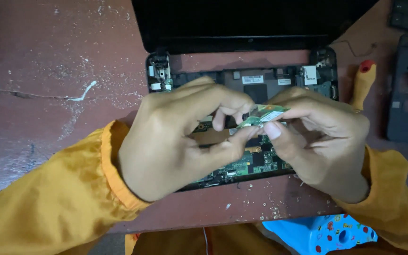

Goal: The person is installing a small circuit board into a laptop, which involves using a screwdriver, aligning the board into a slot, and connecting a ribbon cable.

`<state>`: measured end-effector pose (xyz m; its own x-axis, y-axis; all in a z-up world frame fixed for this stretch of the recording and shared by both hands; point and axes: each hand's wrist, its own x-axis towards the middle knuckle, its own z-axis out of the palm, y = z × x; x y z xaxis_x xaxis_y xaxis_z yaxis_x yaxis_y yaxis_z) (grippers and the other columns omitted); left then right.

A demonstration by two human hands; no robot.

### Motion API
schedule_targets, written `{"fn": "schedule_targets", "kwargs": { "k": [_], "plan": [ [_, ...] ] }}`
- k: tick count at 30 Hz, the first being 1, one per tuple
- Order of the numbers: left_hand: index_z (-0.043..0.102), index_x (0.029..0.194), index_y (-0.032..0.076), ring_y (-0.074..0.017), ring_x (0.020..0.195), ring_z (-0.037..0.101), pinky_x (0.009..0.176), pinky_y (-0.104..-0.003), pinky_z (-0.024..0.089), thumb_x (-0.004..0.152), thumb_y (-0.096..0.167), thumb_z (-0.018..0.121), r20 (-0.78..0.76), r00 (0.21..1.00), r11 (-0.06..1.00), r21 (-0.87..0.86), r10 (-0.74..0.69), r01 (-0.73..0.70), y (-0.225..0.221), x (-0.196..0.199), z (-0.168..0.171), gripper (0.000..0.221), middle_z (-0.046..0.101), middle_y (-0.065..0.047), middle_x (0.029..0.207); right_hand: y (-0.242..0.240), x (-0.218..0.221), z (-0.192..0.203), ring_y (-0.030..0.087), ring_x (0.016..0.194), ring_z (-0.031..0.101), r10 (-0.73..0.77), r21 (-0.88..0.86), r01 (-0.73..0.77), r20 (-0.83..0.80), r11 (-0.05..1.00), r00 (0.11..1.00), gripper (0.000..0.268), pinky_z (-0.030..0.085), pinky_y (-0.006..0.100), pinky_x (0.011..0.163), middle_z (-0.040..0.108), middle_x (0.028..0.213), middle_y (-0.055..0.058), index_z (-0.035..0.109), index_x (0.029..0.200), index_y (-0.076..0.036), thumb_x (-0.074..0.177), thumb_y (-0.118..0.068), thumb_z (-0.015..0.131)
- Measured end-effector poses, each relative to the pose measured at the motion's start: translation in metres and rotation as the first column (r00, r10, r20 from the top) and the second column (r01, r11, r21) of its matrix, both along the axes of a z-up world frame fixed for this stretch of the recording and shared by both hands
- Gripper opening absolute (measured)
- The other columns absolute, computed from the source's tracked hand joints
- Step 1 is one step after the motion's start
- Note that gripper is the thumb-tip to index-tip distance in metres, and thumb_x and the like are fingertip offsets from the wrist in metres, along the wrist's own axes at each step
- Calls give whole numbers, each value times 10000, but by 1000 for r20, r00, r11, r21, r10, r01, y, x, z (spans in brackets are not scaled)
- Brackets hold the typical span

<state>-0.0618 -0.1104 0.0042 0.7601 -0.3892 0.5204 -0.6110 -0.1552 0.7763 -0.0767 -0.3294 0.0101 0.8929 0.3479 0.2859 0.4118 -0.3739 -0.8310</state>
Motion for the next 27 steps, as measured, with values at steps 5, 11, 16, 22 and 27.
{"fn": "schedule_targets", "kwargs": {
  "k": [5, 11, 16, 22, 27],
  "plan": [
    [656, 1021, 0, -152, 701, 598, 646, -252, 596, 919, -7, 839, -7, 1000, 1000, -26, 14, -14, 2, 1, 4, 209, 694, -75, 892, 1, 3, 5, 244, 783, 745, 92, 43, -91, -15, 995, 996, 119, 648, 267, 721, 723, 880, 199, 640, 986, 112, 908, 24, 619],
    [690, 1095, 38, -130, 671, 602, 647, -238, 586, 929, 63, 855, -58, 998, 999, -10, -34, 33, 6, 2, 4, 235, 703, -46, 878, -6, 3, 3, 248, 770, 704, 51, -12, -51, -47, 999, 998, 158, 582, 282, 680, 714, 890, 204, 655, 992, 100, 912, -36, 664],
    [685, 1075, 37, -149, 686, 603, 654, -252, 589, 941, 60, 837, -53, 998, 1000, 0, -28, 28, 5, 1, 6, 204, 713, -54, 914, -3, 3, 4, 271, 818, 734, 40, -25, -41, -49, 999, 998, 157, 599, 295, 716, 723, 910, 213, 652, 974, 109, 934, -40, 623],
    [692, 1059, 45, -135, 661, 582, 639, -234, 579, 940, 43, 844, -45, 999, 1000, -20, -11, 10, 3, 0, 7, 193, 728, -36, 880, -2, 2, 8, 235, 795, 729, 55, -22, -57, -66, 998, 996, 146, 590, 266, 690, 728, 901, 190, 662, 958, 93, 934, -40, 606],
    [697, 1039, 49, -132, 667, 569, 643, -235, 566, 939, 34, 841, -54, 998, 1000, -23, -18, 17, 2, 0, 9, 175, 716, -29, 861, -1, 2, 7, 250, 783, 737, 76, 8, -76, -65, 997, 995, 114, 601, 284, 697, 728, 915, 213, 649, 982, 106, 920, 17, 613]
  ]
}}
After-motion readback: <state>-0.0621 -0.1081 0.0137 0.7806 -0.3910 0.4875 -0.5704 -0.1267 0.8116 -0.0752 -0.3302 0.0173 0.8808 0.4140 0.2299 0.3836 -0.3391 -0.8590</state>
